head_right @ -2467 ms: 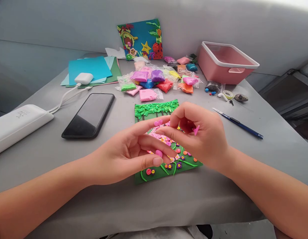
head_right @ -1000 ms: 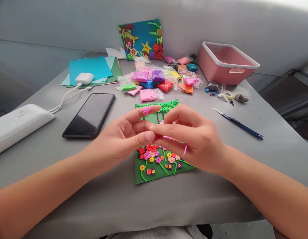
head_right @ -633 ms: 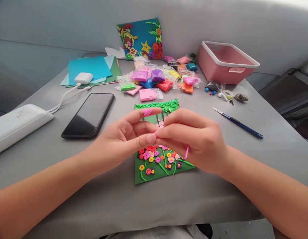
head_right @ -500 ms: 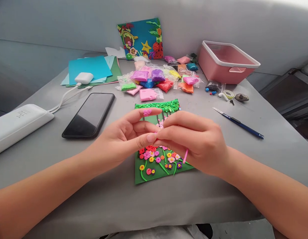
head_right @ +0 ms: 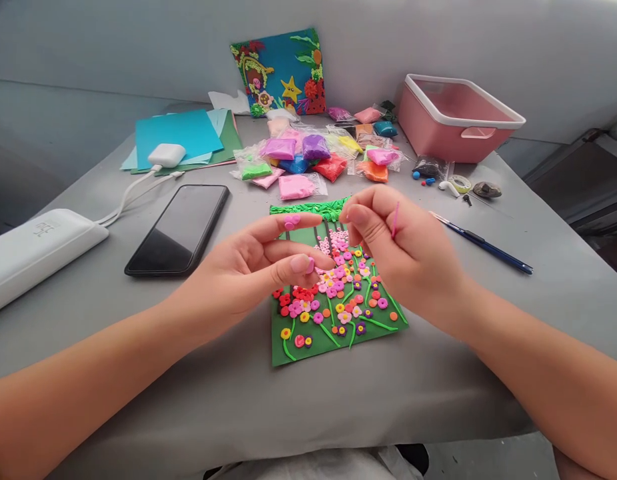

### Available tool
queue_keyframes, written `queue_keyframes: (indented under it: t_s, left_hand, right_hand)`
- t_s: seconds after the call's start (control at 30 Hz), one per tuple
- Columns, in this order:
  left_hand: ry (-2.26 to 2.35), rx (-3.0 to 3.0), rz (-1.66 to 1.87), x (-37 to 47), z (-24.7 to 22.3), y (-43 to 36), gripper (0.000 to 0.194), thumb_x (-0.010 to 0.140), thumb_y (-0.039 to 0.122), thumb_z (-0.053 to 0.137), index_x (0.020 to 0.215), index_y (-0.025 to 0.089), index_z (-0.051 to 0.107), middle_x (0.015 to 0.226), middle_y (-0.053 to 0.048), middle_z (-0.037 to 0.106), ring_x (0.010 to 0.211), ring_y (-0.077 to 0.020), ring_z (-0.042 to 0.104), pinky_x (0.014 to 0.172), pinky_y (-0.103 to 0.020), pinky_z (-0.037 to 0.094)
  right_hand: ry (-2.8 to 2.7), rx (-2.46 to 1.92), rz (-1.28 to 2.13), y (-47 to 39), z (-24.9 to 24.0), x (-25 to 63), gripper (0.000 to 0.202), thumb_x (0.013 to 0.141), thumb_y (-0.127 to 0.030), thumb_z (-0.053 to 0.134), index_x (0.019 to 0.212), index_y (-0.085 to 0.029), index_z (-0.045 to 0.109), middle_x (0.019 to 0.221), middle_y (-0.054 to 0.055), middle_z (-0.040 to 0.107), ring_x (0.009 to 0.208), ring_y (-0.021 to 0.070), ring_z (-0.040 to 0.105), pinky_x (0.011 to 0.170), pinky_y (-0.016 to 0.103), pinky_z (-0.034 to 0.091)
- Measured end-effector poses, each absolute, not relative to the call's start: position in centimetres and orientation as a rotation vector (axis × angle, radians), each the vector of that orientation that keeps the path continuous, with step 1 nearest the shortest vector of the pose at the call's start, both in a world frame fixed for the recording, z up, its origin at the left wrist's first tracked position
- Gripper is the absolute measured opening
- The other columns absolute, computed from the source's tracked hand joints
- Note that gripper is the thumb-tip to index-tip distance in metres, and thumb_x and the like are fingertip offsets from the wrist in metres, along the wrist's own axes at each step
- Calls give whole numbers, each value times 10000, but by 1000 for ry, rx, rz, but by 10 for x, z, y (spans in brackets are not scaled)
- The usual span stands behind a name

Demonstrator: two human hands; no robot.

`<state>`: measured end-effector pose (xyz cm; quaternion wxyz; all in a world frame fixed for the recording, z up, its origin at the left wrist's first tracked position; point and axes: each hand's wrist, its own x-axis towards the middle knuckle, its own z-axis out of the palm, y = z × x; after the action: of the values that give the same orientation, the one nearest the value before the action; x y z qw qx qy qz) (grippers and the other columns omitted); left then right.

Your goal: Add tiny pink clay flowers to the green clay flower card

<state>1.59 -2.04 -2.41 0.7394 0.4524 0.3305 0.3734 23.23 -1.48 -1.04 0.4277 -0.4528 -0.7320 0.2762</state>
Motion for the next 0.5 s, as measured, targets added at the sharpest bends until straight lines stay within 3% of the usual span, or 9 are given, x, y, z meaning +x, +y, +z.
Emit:
queue_keyframes:
  t_s: [0.1, 0.2, 0.33, 0.5]
  left_hand:
    - [749, 986, 841, 16, -24, -19, 555, 816, 291, 875, 1294, 192, 611, 999, -62, 834, 778, -138, 712, 815, -293, 571]
    - [729, 972, 839, 17, -24, -19, 573, 813, 285, 880, 1303, 184, 603, 908, -28, 831, 769, -126, 712, 798, -263, 571]
    - [727, 972, 787, 17, -23, -20, 621, 798, 286, 892, 1332, 180, 595, 891, -26, 837, 889, -171, 756, 855, -280, 577]
    - [700, 960, 775, 15, -25, -21, 610, 800, 283, 889, 1328, 185, 600, 941, -44, 846, 947, -197, 773, 914, -326, 581]
  right_hand:
    - [-1850, -1077, 724, -16, -10, 228, 323, 996, -429, 634, 755, -218, 588, 594, -26, 521, 486, 94, 435, 409, 254, 336]
    - [-1919, -1030, 619, -20, -10, 225, 261, 901, -375, 775, 752, -214, 634, 606, -33, 601, 495, 87, 497, 414, 236, 377]
    - [-2064, -899, 382, -26, -11, 225, 50, 900, -230, 770, 850, -235, 771, 712, 0, 671, 610, 116, 601, 544, 261, 506]
    - [-2120, -760, 261, -28, -12, 228, 200, 888, -140, 769, 1022, -284, 805, 819, 21, 656, 678, 131, 632, 566, 283, 546]
